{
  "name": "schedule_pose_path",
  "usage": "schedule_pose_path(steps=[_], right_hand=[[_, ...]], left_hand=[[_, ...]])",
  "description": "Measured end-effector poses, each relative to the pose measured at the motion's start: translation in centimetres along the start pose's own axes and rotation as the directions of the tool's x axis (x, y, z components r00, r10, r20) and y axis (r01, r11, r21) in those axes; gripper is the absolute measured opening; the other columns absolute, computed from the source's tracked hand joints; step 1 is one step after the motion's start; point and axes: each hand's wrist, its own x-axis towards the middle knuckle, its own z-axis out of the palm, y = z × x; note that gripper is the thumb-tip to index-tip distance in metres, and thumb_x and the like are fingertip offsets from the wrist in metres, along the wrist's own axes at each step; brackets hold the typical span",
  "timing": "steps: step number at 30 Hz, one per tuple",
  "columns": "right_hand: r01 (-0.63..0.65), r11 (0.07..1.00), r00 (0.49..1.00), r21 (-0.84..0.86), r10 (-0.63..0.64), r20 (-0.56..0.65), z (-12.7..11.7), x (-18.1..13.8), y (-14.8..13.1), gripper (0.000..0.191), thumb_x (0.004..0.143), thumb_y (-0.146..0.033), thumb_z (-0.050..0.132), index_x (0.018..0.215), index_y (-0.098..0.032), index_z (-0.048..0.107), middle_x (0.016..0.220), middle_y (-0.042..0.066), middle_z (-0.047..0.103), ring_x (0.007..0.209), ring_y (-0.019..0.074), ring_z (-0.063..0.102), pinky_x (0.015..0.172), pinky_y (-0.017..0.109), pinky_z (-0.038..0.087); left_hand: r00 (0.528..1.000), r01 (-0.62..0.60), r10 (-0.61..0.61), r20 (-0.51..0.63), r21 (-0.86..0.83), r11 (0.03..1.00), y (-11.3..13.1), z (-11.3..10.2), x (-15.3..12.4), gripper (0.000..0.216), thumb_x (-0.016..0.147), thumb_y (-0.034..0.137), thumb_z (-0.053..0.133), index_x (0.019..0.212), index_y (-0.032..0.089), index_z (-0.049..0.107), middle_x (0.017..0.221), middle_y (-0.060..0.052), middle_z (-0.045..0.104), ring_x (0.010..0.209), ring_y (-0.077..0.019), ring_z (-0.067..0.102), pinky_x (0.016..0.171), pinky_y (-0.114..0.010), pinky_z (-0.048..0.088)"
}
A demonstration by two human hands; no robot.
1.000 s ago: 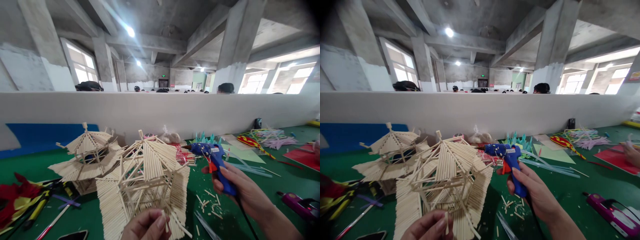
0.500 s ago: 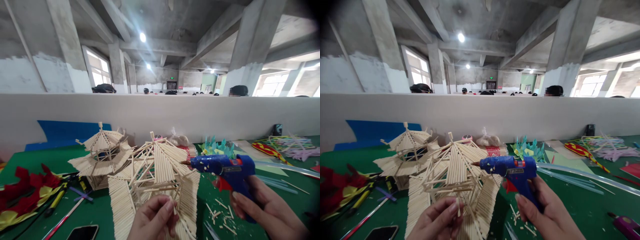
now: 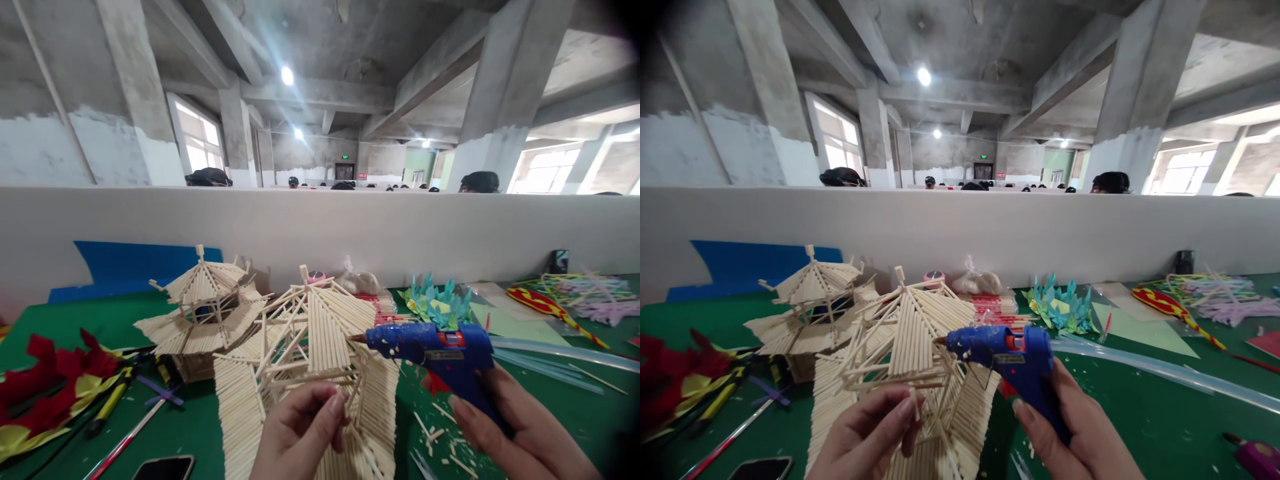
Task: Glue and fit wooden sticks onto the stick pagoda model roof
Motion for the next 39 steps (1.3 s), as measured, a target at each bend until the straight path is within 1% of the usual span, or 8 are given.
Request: schedule_pose_path(steps=[5, 9, 13, 19, 25, 31, 35, 39], right_hand=[[0.033, 0.999, 0.992, 0.004, -0.033, 0.126, -0.4, 0.4, -0.4, 0.032, 0.068, -0.049, 0.062, 0.093, -0.029, 0.065, 0.090, 0.005, 0.069, 0.080, 0.0255, 0.061, 0.069, 0.032, 0.053], [0.041, 0.999, 0.992, 0.029, -0.044, 0.121, -0.2, 0.4, -1.4, 0.030, 0.070, -0.052, 0.058, 0.087, -0.028, 0.066, 0.085, 0.005, 0.069, 0.069, 0.0223, 0.061, 0.069, 0.032, 0.053], [0.064, 0.998, 0.991, 0.014, -0.066, 0.114, 0.0, 0.3, -1.4, 0.026, 0.073, -0.048, 0.056, 0.085, -0.027, 0.065, 0.083, 0.004, 0.069, 0.069, 0.0217, 0.062, 0.066, 0.030, 0.053], [0.210, 0.978, 0.958, -0.007, -0.204, 0.199, -0.5, 0.9, -0.5, 0.022, 0.076, -0.039, 0.057, 0.093, -0.027, 0.065, 0.084, 0.005, 0.069, 0.073, 0.0215, 0.064, 0.061, 0.025, 0.054], [0.063, 0.998, 0.993, -0.012, -0.061, 0.101, -0.3, 0.1, -1.5, 0.025, 0.073, -0.047, 0.056, 0.083, -0.026, 0.064, 0.078, 0.006, 0.068, 0.070, 0.0234, 0.063, 0.054, 0.027, 0.052], [0.069, 0.998, 0.993, 0.006, -0.069, 0.099, -0.2, 0.1, -1.8, 0.022, 0.072, -0.045, 0.056, 0.081, -0.026, 0.063, 0.076, 0.004, 0.068, 0.068, 0.0215, 0.062, 0.058, 0.027, 0.052], [0.101, 0.995, 0.984, 0.003, -0.101, 0.146, -0.1, 0.5, -1.5, 0.020, 0.074, -0.043, 0.056, 0.084, -0.027, 0.062, 0.078, 0.003, 0.068, 0.072, 0.0220, 0.064, 0.060, 0.026, 0.052], [0.081, 0.997, 0.990, 0.003, -0.080, 0.116, -0.1, 0.4, -1.5, 0.021, 0.073, -0.044, 0.056, 0.081, -0.026, 0.062, 0.077, 0.003, 0.067, 0.069, 0.0208, 0.063, 0.059, 0.026, 0.051]], left_hand=[[1.000, 0.009, -0.010, -0.023, -0.027, 1.000, 0.1, 0.1, -0.1, 0.024, 0.050, 0.036, 0.082, 0.060, 0.017, 0.071, 0.050, 0.001, 0.063, 0.044, -0.0074, 0.052, 0.046, -0.017, 0.039], [0.999, 0.023, -0.024, -0.036, -0.048, 0.999, 0.4, 0.0, -0.2, 0.024, 0.048, 0.035, 0.082, 0.061, 0.018, 0.071, 0.050, 0.002, 0.063, 0.045, -0.0079, 0.053, 0.046, -0.017, 0.040], [0.999, 0.029, -0.030, -0.033, -0.042, 0.999, 0.6, 0.1, -0.2, 0.024, 0.050, 0.036, 0.082, 0.061, 0.019, 0.070, 0.048, 0.002, 0.061, 0.042, -0.0066, 0.049, 0.042, -0.015, 0.038], [0.996, 0.073, -0.075, -0.045, -0.034, 0.997, 0.8, 0.1, 0.0, 0.024, 0.049, 0.036, 0.082, 0.063, 0.020, 0.070, 0.045, 0.003, 0.060, 0.039, -0.0049, 0.046, 0.039, -0.013, 0.035], [0.998, 0.058, -0.060, -0.034, -0.059, 0.997, 0.8, -0.2, 0.0, 0.021, 0.050, 0.032, 0.082, 0.063, 0.020, 0.070, 0.046, 0.002, 0.061, 0.042, -0.0065, 0.049, 0.040, -0.014, 0.036], [0.999, 0.045, -0.045, 0.004, -0.062, 0.997, 0.8, -0.2, 0.0, 0.019, 0.054, 0.032, 0.080, 0.065, 0.020, 0.071, 0.047, 0.003, 0.060, 0.043, -0.0057, 0.047, 0.041, -0.013, 0.035], [0.999, 0.038, -0.037, 0.015, -0.068, 0.997, 0.9, -0.2, 0.2, 0.019, 0.054, 0.033, 0.080, 0.065, 0.021, 0.071, 0.046, 0.003, 0.060, 0.042, -0.0054, 0.046, 0.041, -0.013, 0.034], [0.999, 0.046, -0.045, 0.015, -0.064, 0.997, 0.8, -0.2, 0.2, 0.018, 0.054, 0.032, 0.080, 0.065, 0.021, 0.071, 0.046, 0.003, 0.060, 0.044, -0.0062, 0.048, 0.042, -0.013, 0.035]])
